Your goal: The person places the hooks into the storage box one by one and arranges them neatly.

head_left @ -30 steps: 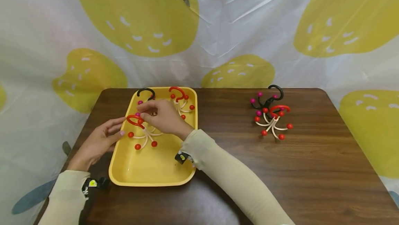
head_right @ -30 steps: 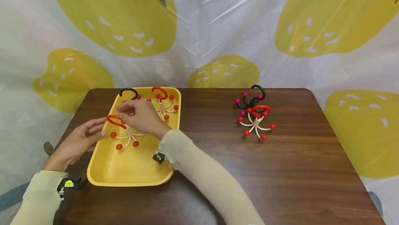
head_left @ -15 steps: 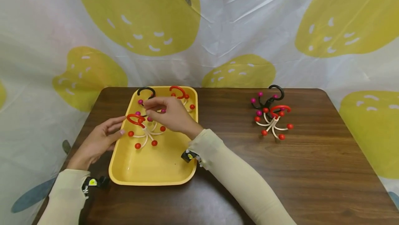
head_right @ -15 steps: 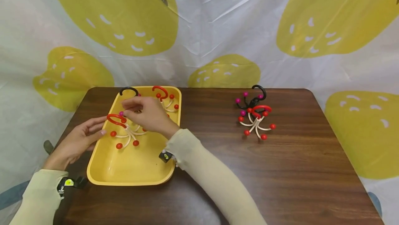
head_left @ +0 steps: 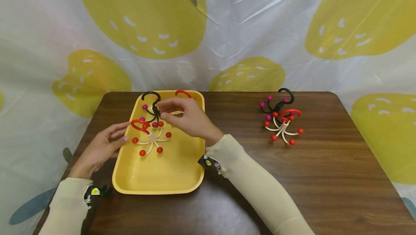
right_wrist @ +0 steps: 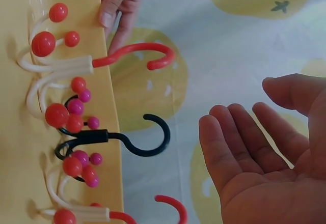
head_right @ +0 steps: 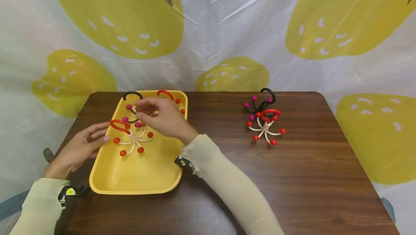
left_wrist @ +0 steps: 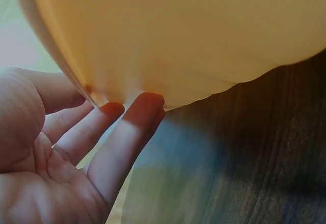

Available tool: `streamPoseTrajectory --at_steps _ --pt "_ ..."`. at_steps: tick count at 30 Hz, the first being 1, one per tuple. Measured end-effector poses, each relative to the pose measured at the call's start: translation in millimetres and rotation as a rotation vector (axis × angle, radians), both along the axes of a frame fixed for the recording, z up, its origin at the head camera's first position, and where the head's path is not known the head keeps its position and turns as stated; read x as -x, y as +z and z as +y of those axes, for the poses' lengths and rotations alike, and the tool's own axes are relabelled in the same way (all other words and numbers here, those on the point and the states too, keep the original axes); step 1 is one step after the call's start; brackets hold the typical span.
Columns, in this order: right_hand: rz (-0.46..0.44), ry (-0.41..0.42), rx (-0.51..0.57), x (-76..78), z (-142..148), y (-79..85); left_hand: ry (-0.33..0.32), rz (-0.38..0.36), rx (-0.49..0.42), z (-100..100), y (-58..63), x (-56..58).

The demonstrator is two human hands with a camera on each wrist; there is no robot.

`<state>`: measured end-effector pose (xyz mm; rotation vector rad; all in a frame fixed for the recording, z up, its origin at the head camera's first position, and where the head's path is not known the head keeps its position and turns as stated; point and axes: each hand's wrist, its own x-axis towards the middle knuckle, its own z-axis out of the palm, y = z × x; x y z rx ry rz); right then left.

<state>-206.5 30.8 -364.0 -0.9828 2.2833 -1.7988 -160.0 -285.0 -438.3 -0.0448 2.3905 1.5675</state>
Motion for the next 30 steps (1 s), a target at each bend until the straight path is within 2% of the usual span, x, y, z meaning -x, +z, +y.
streamPoseTrajectory --at_steps 8,15,21,30 --pt "-0.051 -0.019 0.044 -9.4 25.6 7.6 -0.012 0.013 0.008 2.4 -1.4 0.6" --pt "-0.01 -0.078 0.033 -14.0 59.9 12.0 -0.019 0.022 0.033 2.1 -2.5 0.7" --pt "0.047 -0.15 0.003 -19.0 97.1 11.6 -0.031 0.019 0.022 1.6 -4.6 1.4" --pt "0.072 -0.302 -0.07 -27.2 154.8 15.4 -0.038 0.016 -0.01 -3.2 -7.2 0.1"
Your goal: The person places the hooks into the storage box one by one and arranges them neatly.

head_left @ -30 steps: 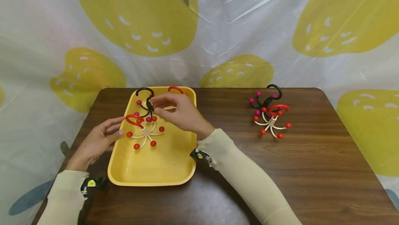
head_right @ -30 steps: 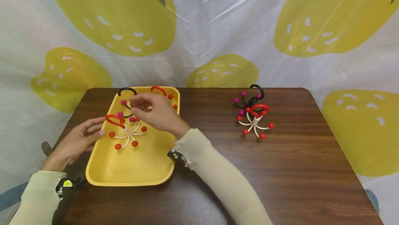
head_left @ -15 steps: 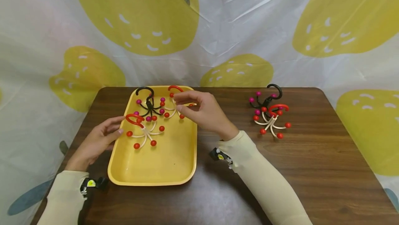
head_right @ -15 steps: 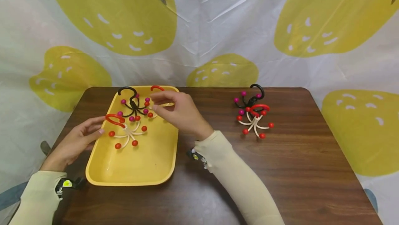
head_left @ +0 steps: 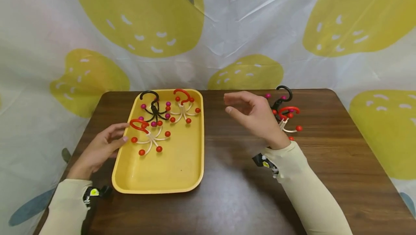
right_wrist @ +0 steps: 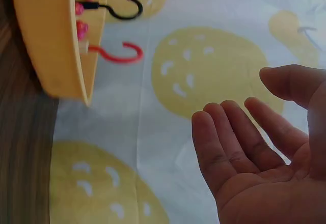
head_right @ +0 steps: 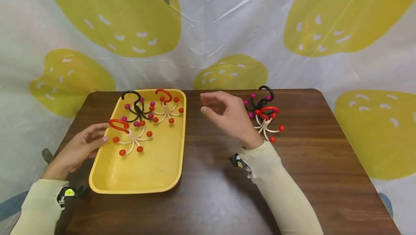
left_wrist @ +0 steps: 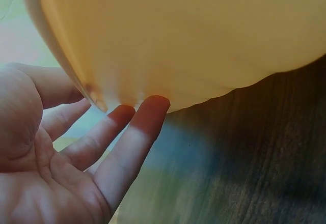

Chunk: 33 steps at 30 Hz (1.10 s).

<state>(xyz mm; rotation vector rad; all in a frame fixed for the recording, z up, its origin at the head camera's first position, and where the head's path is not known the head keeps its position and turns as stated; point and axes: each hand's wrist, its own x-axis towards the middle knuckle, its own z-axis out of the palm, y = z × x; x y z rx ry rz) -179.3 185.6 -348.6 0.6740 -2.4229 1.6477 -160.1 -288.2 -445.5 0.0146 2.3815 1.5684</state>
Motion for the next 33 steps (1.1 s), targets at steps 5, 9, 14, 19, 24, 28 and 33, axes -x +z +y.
streamPoseTrajectory --at_steps 5,9,14,19,24,28,33 --pt "-0.022 -0.056 0.011 -3.2 24.5 4.5 -0.001 -0.004 -0.014 0.0 0.1 -0.3" --pt "-0.028 -0.085 0.031 -2.9 38.1 5.8 0.003 -0.001 0.001 -0.3 0.9 -0.3" --pt "-0.034 -0.112 0.049 -3.1 52.5 5.8 0.004 -0.01 0.015 0.0 1.4 -0.7" --pt "-0.043 -0.15 0.038 -6.4 67.8 4.8 0.002 -0.016 0.015 0.6 1.5 -0.9" --pt "-0.013 -0.172 0.026 -9.0 83.1 3.0 -0.003 -0.026 0.005 0.1 0.5 -1.0" --pt "0.017 -0.196 0.022 -9.9 96.8 2.6 -0.004 -0.029 0.001 0.0 -0.2 -2.0" --pt "0.024 -0.243 0.028 -11.5 113.6 3.6 0.001 -0.026 -0.002 0.9 0.0 -1.9"
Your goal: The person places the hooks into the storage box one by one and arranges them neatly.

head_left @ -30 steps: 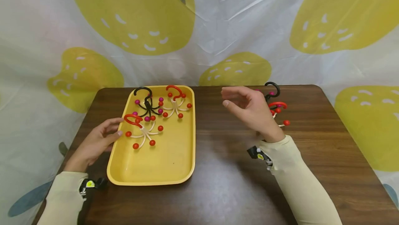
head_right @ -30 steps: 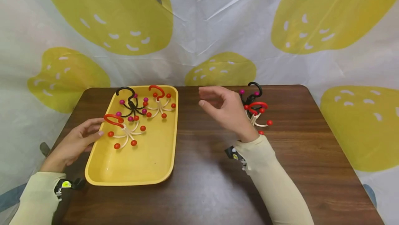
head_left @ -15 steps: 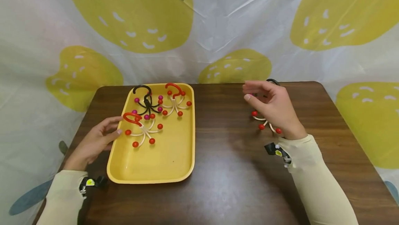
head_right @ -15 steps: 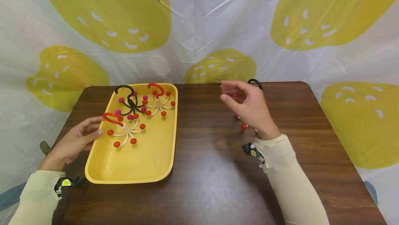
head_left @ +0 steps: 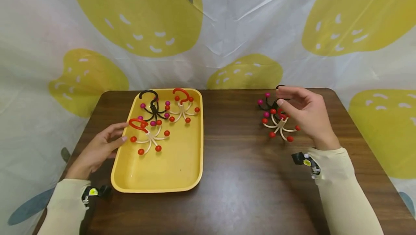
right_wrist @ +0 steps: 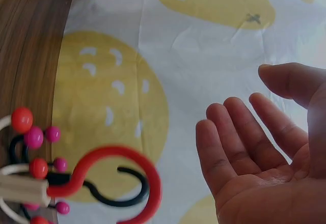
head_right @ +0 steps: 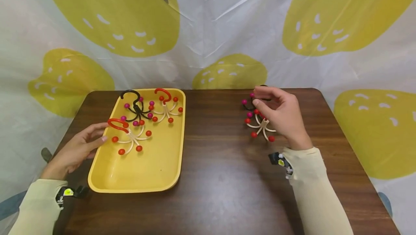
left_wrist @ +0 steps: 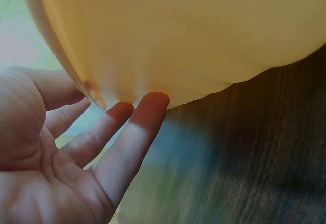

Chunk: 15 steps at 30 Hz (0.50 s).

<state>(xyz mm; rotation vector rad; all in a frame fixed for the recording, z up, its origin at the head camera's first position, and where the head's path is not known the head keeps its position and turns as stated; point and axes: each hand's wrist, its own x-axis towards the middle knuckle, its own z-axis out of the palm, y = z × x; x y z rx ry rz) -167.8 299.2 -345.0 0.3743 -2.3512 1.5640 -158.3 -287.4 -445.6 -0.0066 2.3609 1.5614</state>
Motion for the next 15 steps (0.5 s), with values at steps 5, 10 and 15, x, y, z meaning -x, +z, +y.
streamPoseTrajectory --at_steps 5,10,15 --pt "-0.006 -0.064 -0.005 -0.7 14.2 -6.6 0.002 -0.003 0.009 0.1 -0.5 0.4" --pt "-0.016 -0.126 -0.002 0.2 27.0 -17.4 0.006 -0.005 0.006 0.1 -1.4 0.4" --pt "-0.03 -0.148 -0.005 2.1 36.8 -26.5 0.013 -0.006 -0.001 0.2 -1.8 0.1"
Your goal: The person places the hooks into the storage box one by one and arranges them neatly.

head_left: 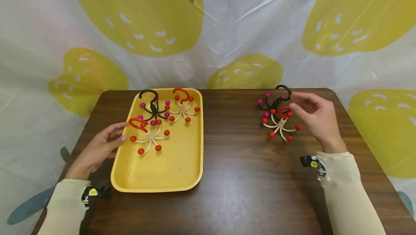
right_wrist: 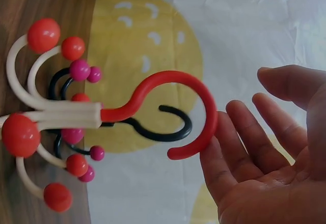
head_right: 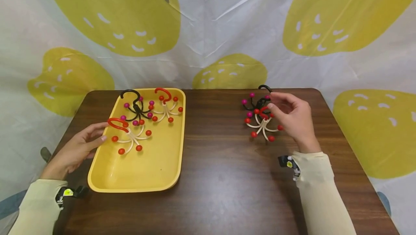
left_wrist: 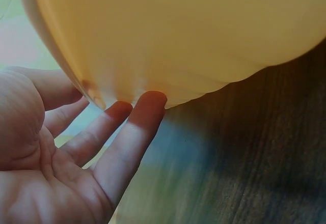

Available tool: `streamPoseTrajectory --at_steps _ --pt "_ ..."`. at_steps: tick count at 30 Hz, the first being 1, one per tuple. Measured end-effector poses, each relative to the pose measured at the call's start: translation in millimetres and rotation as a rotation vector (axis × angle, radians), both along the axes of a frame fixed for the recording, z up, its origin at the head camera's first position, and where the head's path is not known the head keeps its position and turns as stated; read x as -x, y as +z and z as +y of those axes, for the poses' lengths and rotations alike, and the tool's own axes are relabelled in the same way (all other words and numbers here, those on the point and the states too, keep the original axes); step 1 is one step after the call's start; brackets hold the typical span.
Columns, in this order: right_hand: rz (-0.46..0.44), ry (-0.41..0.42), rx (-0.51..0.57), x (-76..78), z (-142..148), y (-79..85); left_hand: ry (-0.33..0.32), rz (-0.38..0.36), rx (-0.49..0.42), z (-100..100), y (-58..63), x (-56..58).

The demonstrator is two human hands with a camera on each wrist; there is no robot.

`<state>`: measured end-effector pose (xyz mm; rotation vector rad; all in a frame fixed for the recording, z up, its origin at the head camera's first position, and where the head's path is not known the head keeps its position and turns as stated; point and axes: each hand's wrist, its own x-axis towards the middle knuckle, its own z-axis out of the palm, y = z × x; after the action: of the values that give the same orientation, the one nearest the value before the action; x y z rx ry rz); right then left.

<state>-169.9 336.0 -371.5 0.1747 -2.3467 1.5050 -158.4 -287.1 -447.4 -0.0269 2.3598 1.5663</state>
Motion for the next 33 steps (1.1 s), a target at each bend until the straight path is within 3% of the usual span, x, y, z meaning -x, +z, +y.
streamPoseTrajectory --at_steps 14,25,33 --pt "-0.039 -0.052 -0.137 1.4 12.0 -21.4 0.0 0.001 -0.02 -1.1 -2.2 -0.2" --pt "-0.093 -0.07 -0.299 1.5 13.7 -17.6 -0.004 0.001 -0.028 -1.6 -1.8 -1.4" --pt "-0.157 -0.038 -0.321 4.5 15.6 -15.1 0.0 -0.003 -0.019 -0.9 -0.2 -2.5"
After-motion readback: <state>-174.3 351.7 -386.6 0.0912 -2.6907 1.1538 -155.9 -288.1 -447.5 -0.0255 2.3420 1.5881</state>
